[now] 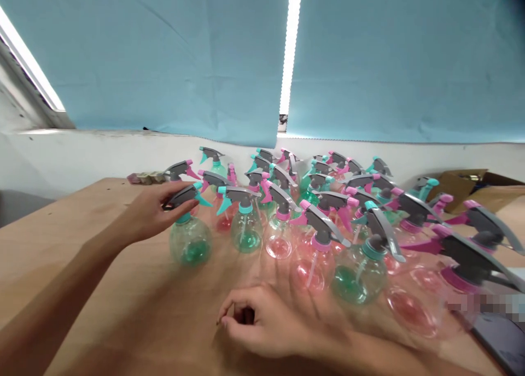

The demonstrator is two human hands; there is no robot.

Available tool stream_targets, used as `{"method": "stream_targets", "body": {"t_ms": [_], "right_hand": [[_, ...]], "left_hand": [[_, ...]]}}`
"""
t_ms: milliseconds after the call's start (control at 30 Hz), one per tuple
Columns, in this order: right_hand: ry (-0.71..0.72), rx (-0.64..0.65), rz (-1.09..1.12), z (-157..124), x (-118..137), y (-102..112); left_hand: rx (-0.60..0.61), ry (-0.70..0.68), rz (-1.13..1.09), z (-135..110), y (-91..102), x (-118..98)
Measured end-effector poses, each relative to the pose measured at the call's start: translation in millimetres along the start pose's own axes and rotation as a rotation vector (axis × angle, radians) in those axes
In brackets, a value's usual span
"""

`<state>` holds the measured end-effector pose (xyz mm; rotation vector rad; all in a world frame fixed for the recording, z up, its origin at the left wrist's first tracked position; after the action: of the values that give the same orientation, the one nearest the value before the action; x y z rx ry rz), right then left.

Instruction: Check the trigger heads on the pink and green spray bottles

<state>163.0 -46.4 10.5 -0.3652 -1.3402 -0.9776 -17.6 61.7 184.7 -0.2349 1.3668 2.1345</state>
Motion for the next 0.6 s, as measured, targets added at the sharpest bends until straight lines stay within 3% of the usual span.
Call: {"method": "stream_targets", "body": {"t_ms": [67,167,267,433,600], "right_hand": [[0.001,-0.001,0.012,0.6,0.8,0.0],[-0.012,-0.004,-0.001,0.1,3.0,1.1],[-0.002,-0.001,-0.006,-1.1,5.5,1.2],[0.020,-0.004,0.004,-1.5,2.4,-1.3],[0.015,0.003,-0.013,-0.1,2.3,-3.2]], "left_hand": [[-0.045,0.092,-0.141,-14.2,-3.1,11.0],[-0.136,0.253,-0.588,-36.8,-13.7,31.3],[-0.146,0.287,-0.705,-47.5,-23.1,35.1],[0.057,0.300,-0.703,-50.2,-43.5,28.4],[0.237,0.254,-0.763,-57.1,-62.5,6.9]]}}
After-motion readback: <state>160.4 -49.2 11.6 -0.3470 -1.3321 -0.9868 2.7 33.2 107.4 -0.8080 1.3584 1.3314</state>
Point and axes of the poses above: each hand's wrist, its own z-axis towards the middle knuckle, its own y-axis out of the back of the hand, x = y × z, the point moved 10 cm from there along z, towards the middle knuckle, and after that the axes turned 4 degrees about y, right-handed, at the moved point
